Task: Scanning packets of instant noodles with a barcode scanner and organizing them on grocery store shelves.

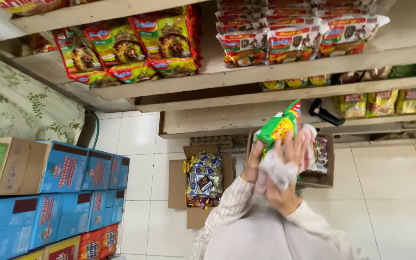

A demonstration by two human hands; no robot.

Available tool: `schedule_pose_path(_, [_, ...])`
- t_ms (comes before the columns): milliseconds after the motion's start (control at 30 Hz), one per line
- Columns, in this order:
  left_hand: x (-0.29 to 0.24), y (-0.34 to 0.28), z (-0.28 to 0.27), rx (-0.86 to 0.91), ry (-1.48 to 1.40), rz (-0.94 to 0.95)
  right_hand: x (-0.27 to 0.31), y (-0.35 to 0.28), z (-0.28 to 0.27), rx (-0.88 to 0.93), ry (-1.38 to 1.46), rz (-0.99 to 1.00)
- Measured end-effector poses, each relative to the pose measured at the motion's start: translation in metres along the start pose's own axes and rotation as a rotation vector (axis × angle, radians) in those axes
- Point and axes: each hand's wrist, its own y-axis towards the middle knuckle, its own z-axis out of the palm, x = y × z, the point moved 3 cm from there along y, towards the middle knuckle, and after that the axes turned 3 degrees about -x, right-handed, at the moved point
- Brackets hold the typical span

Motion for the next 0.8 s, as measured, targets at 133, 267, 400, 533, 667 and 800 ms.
schedule_pose_path(133, [0.041, -0.007, -0.026, 0.0, -0.028, -0.169, 0.001, 0.07, -0.023, -0.008, 0.089, 0.005])
schedule_pose_path(267, [0.057, -0.02, -0.034, -0.026, -0.002, -0.223, -0.016, 0.104, -0.029, 0.033, 0.687, 0.304])
schedule_pose_path(400, [0.017, -0.006, 0.018, 0.007, 0.008, -0.096, -0.015, 0.075, -0.019, -0.015, 0.587, 0.288])
schedule_pose_path(533, [0.007, 0.004, 0.031, -0.081, -0.13, -0.074, -0.001, 0.028, -0.016, -0.018, 0.399, 0.111])
schedule_pose_path(667, [0.016, 0.005, 0.034, -0.035, -0.356, -0.031, -0.028, -0.015, -0.016, 0.105, 0.038, -0.035])
schedule_pose_path(800, [0.07, -0.011, 0.002, -0.088, 0.062, -0.116, -0.03, 0.002, -0.041, 0.051, 0.123, 0.089])
